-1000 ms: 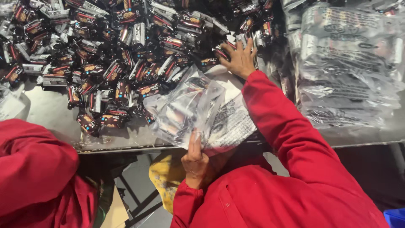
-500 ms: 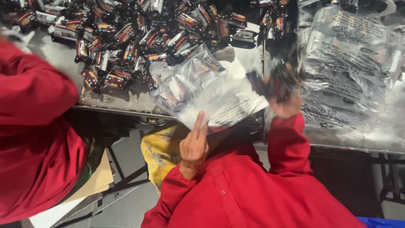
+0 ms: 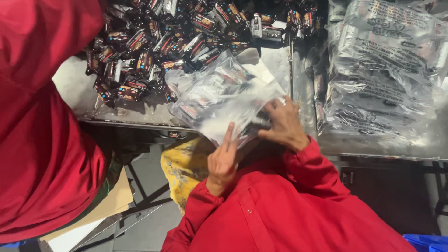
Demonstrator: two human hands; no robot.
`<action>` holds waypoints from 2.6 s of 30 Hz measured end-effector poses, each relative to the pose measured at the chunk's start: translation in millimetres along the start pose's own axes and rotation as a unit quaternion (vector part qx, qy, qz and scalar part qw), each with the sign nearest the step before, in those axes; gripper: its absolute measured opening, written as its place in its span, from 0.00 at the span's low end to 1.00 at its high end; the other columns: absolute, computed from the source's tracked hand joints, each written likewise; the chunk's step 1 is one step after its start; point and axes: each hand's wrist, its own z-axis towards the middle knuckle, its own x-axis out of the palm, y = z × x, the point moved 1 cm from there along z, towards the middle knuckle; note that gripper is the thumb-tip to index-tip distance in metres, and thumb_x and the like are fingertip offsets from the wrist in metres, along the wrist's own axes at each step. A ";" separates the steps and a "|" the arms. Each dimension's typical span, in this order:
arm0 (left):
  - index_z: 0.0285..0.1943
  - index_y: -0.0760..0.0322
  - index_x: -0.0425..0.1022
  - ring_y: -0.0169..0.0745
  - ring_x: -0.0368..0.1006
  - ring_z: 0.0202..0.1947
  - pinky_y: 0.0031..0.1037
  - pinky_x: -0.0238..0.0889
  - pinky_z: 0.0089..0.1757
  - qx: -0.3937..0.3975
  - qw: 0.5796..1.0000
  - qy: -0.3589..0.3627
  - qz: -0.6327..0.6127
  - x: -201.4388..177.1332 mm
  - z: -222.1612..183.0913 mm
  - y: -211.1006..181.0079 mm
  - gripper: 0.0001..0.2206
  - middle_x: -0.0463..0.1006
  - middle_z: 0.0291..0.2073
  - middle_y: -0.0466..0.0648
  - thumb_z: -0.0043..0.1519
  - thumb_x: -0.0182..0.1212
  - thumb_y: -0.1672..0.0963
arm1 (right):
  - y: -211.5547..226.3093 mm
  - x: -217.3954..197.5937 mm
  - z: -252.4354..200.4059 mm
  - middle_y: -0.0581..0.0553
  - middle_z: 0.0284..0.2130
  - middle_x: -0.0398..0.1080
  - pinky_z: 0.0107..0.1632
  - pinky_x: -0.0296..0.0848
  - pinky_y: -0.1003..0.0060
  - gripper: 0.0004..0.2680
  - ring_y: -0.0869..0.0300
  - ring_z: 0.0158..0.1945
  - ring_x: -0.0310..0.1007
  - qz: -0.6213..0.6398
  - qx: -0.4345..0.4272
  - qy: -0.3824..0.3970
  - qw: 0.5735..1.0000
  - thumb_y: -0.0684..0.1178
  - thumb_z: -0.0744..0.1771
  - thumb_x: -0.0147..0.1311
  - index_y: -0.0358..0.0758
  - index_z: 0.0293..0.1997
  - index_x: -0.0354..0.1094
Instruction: The person places several batteries into a plastic bag by hand and then sets the bag on a pile.
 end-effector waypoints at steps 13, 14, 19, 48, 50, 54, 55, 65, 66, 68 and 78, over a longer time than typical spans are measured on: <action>0.54 0.57 0.82 0.38 0.66 0.20 0.27 0.64 0.25 0.069 0.991 -0.045 0.105 6.6 -13.6 15.1 0.19 0.75 0.64 0.43 0.53 0.61 0.62 | -38.9 163.6 47.2 0.46 0.61 0.68 0.83 0.48 0.42 0.22 0.51 0.64 0.70 0.000 0.077 -0.131 0.988 0.51 0.71 0.56 0.37 0.72 0.53; 0.55 0.56 0.82 0.39 0.66 0.20 0.28 0.64 0.25 0.065 0.992 -0.037 0.100 9.1 -15.2 16.0 0.20 0.74 0.65 0.44 0.52 0.62 0.62 | -37.0 156.6 40.5 0.44 0.64 0.66 0.78 0.55 0.47 0.23 0.52 0.65 0.70 0.131 0.066 -0.093 0.985 0.52 0.71 0.54 0.37 0.74 0.51; 0.60 0.61 0.78 0.45 0.74 0.23 0.34 0.69 0.28 -0.031 0.998 0.006 0.051 28.7 -11.5 42.1 0.28 0.68 0.70 0.48 0.47 0.58 0.64 | -27.9 75.8 21.2 0.41 0.45 0.76 0.56 0.70 0.59 0.13 0.53 0.48 0.78 0.409 0.025 0.015 0.912 0.53 0.68 0.60 0.39 0.55 0.70; 0.60 0.64 0.75 0.50 0.78 0.26 0.37 0.72 0.30 -0.072 0.996 0.039 0.040 55.8 -10.6 67.7 0.25 0.66 0.71 0.47 0.50 0.55 0.66 | -135.1 49.6 126.1 0.31 0.54 0.66 0.58 0.67 0.44 0.37 0.36 0.55 0.69 -0.014 0.191 -0.129 0.973 0.58 0.57 0.69 0.53 0.75 0.54; 0.60 0.64 0.74 0.48 0.78 0.26 0.37 0.72 0.31 -0.073 0.996 0.036 0.044 48.6 -8.8 62.3 0.24 0.66 0.72 0.47 0.51 0.54 0.66 | -126.2 38.9 101.9 0.33 0.57 0.66 0.62 0.69 0.48 0.35 0.39 0.59 0.69 0.090 0.173 -0.190 0.962 0.54 0.60 0.68 0.51 0.77 0.54; 0.66 0.64 0.71 0.53 0.78 0.31 0.39 0.72 0.34 -0.060 0.998 0.026 0.012 26.3 -0.7 44.1 0.28 0.64 0.72 0.51 0.52 0.55 0.66 | -79.0 12.6 47.1 0.39 0.64 0.63 0.72 0.62 0.52 0.35 0.51 0.70 0.64 0.395 0.014 -0.191 0.899 0.49 0.60 0.69 0.44 0.75 0.52; 0.68 0.66 0.68 0.55 0.79 0.33 0.38 0.73 0.35 -0.058 0.998 0.003 -0.026 18.5 0.7 39.4 0.31 0.63 0.72 0.54 0.50 0.54 0.65 | -59.2 10.0 34.3 0.41 0.64 0.62 0.74 0.60 0.54 0.35 0.54 0.72 0.61 0.463 -0.032 -0.155 0.872 0.48 0.59 0.69 0.43 0.74 0.53; 0.74 0.65 0.61 0.59 0.79 0.39 0.37 0.72 0.35 -0.052 0.997 -0.059 -0.013 10.1 18.0 12.1 0.33 0.60 0.74 0.59 0.55 0.57 0.64 | 12.6 27.8 44.2 0.34 0.41 0.68 0.48 0.64 0.48 0.31 0.40 0.45 0.67 0.108 -0.219 0.029 0.969 0.66 0.53 0.67 0.42 0.58 0.69; 0.74 0.64 0.62 0.57 0.79 0.37 0.38 0.72 0.35 -0.036 0.998 -0.053 0.004 11.7 18.6 14.8 0.33 0.60 0.74 0.57 0.55 0.58 0.64 | 11.1 35.8 47.2 0.36 0.44 0.69 0.49 0.65 0.49 0.29 0.41 0.47 0.68 0.121 -0.210 -0.016 0.970 0.65 0.56 0.66 0.43 0.59 0.69; 0.74 0.62 0.63 0.54 0.78 0.33 0.38 0.72 0.35 -0.014 0.998 -0.041 0.034 17.7 15.0 16.6 0.32 0.61 0.74 0.54 0.56 0.58 0.65 | 9.5 55.3 51.0 0.39 0.49 0.71 0.52 0.65 0.49 0.24 0.43 0.51 0.68 0.148 -0.192 -0.094 0.966 0.62 0.61 0.63 0.44 0.60 0.68; 0.71 0.65 0.65 0.58 0.78 0.36 0.41 0.72 0.36 -0.043 0.998 -0.029 0.026 40.0 36.9 24.5 0.32 0.62 0.74 0.52 0.53 0.58 0.65 | -11.9 55.7 38.4 0.35 0.67 0.58 0.67 0.48 0.37 0.25 0.38 0.71 0.51 0.100 -0.174 0.002 0.980 0.60 0.63 0.57 0.48 0.68 0.64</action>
